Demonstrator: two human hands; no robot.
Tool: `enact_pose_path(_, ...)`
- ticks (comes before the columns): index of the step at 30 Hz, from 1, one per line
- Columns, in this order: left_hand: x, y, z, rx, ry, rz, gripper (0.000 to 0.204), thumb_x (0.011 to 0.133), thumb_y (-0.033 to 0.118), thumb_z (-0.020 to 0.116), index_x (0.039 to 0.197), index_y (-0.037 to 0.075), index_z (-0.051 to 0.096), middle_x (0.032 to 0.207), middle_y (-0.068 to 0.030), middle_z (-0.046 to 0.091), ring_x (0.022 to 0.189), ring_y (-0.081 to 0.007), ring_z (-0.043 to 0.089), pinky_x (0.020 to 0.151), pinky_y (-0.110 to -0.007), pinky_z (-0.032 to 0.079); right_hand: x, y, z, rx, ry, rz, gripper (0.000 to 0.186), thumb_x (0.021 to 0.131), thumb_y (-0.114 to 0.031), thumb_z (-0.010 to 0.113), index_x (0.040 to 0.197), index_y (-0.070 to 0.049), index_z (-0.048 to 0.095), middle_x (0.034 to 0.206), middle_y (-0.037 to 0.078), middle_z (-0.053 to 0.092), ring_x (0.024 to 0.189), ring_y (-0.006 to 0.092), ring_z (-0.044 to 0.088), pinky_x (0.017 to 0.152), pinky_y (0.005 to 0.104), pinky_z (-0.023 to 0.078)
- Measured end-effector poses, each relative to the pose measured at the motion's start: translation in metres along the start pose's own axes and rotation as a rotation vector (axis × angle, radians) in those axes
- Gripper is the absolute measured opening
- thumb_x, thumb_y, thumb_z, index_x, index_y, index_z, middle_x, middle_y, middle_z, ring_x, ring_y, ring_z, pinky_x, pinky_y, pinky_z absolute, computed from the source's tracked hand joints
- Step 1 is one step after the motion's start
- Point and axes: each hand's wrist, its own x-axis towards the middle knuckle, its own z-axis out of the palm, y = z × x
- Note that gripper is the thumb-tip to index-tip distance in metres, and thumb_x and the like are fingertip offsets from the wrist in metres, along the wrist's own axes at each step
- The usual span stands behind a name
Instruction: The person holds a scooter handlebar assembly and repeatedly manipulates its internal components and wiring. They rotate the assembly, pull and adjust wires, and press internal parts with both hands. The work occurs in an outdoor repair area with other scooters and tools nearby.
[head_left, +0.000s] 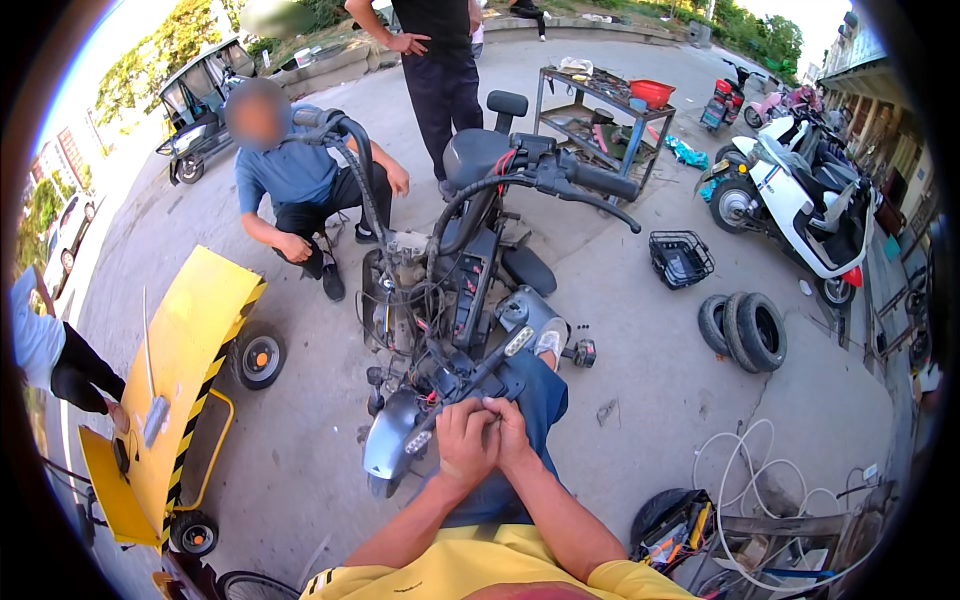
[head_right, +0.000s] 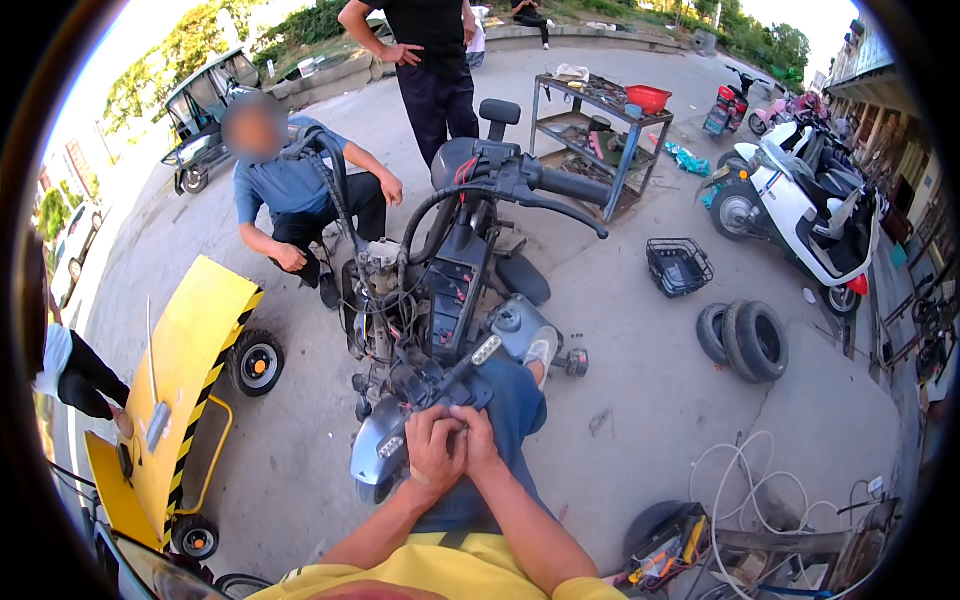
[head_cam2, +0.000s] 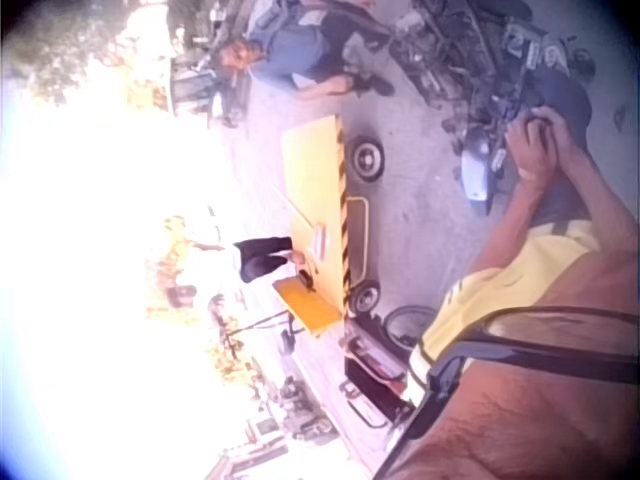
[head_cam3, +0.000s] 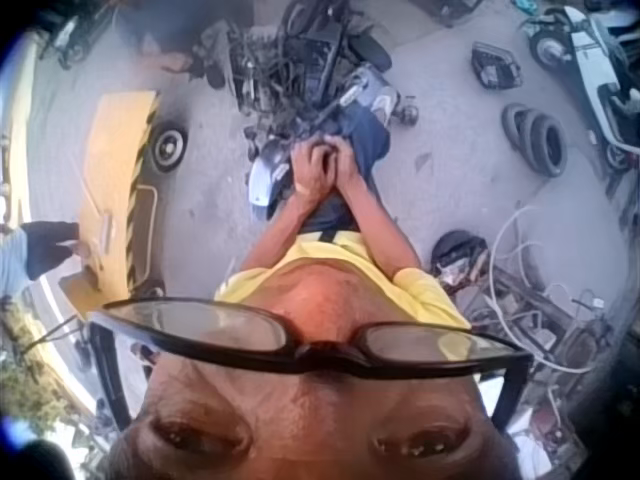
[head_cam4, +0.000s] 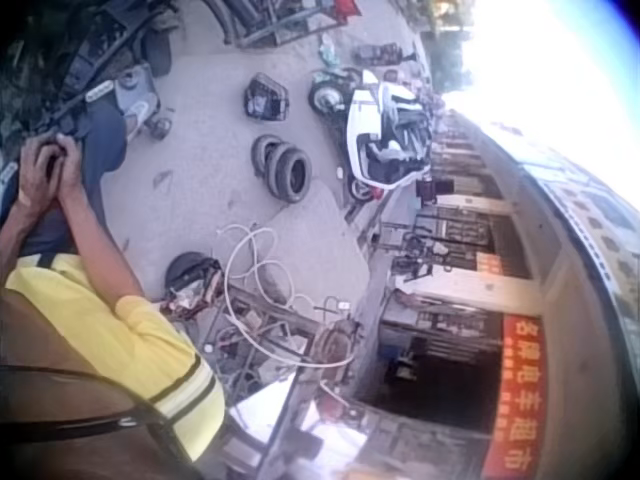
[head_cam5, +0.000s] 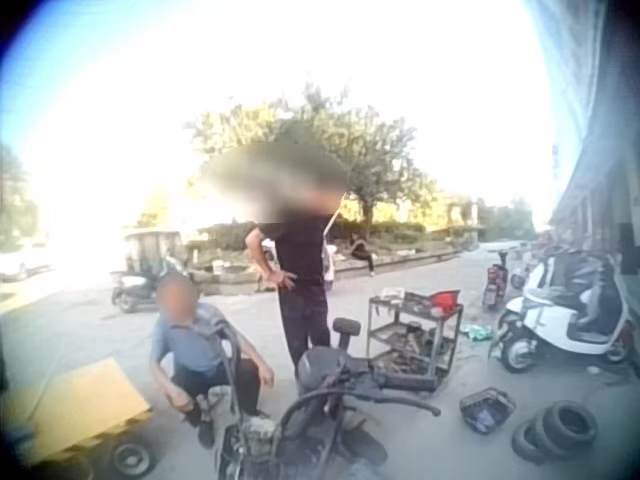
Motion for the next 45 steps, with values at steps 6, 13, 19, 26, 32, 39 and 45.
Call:
enact_pose_path(6, 0.004, -0.003, -0.003, 0.001, 0.002, -0.005, 0.023, 0.078, 0.002, 0.075, 0.098, 0.007, 0.065, 0.108, -0.0112, 0.065, 0.092, -0.0309, 0.062, 0.078, -0.042, 0.046, -0.001, -0.006, 0.013, -0.042, -0.007, -0.058, 0.020, 0.100, -0.017, 0.061, 0.081, -0.012, 0.066, 0.080, -0.003, 0.063, 0.074, 0.0094, 0.061, 0.070, 0.0250, 0.049)
enact_pose_path(13, -0.005, -0.003, -0.021, -0.139, 0.026, -0.075, 0.029, 0.074, -0.002, 0.079, 0.100, 0.005, 0.069, 0.104, -0.0100, 0.065, 0.092, -0.0311, 0.063, 0.077, -0.041, 0.051, -0.010, -0.014, 0.032, 0.120, -0.085, -0.028, 0.053, 0.111, -0.049, 0.047, 0.133, -0.004, 0.060, 0.124, 0.009, 0.069, 0.110, 0.0249, 0.068, 0.100, 0.0393, 0.053)
enact_pose_path(19, -0.021, -0.008, -0.038, -0.165, -0.006, -0.064, 0.034, 0.069, -0.001, 0.086, 0.101, 0.006, 0.076, 0.094, -0.0081, 0.062, 0.078, -0.0248, 0.059, 0.065, -0.035, 0.048, -0.010, -0.017, 0.031, 0.075, -0.139, 0.013, 0.061, 0.111, -0.054, 0.041, 0.139, -0.002, 0.056, 0.131, 0.012, 0.068, 0.115, 0.0297, 0.068, 0.103, 0.0440, 0.053)
enact_pose_path(26, -0.015, -0.008, -0.035, -0.188, 0.012, -0.023, 0.033, 0.071, 0.000, 0.088, 0.101, 0.006, 0.077, 0.086, -0.0072, 0.061, 0.066, -0.0211, 0.058, 0.056, -0.032, 0.045, -0.011, -0.015, 0.024, 0.155, -0.157, 0.040, 0.062, 0.111, -0.055, 0.041, 0.141, -0.003, 0.056, 0.132, 0.012, 0.068, 0.116, 0.0299, 0.068, 0.105, 0.0442, 0.053)
enact_pose_path(32, -0.011, -0.008, -0.028, -0.176, 0.023, -0.112, 0.031, 0.068, 0.001, 0.086, 0.098, 0.009, 0.079, 0.084, -0.0060, 0.063, 0.065, -0.0213, 0.063, 0.054, -0.032, 0.049, -0.008, -0.013, 0.015, 0.168, -0.178, 0.016, 0.061, 0.111, -0.053, 0.041, 0.143, -0.003, 0.055, 0.134, 0.012, 0.067, 0.119, 0.0302, 0.066, 0.106, 0.0454, 0.052)
enact_pose_path(39, -0.008, -0.013, -0.019, -0.253, 0.067, -0.195, 0.027, 0.074, 0.002, 0.087, 0.099, 0.007, 0.079, 0.080, -0.0056, 0.064, 0.062, -0.0204, 0.062, 0.053, -0.032, 0.049, -0.008, -0.011, 0.014, 0.264, -0.256, 0.019, 0.059, 0.112, -0.051, 0.041, 0.146, -0.004, 0.054, 0.138, 0.011, 0.065, 0.125, 0.0296, 0.063, 0.110, 0.0462, 0.047)
enact_pose_path(45, -0.013, -0.013, -0.015, -0.277, 0.061, -0.337, 0.023, 0.076, 0.002, 0.086, 0.097, 0.005, 0.077, 0.070, -0.0061, 0.060, 0.056, -0.0195, 0.059, 0.051, -0.032, 0.046, -0.007, -0.008, 0.013, 0.270, -0.262, -0.009, 0.058, 0.112, -0.049, 0.043, 0.147, -0.004, 0.054, 0.141, 0.011, 0.064, 0.128, 0.0298, 0.060, 0.113, 0.0462, 0.044)
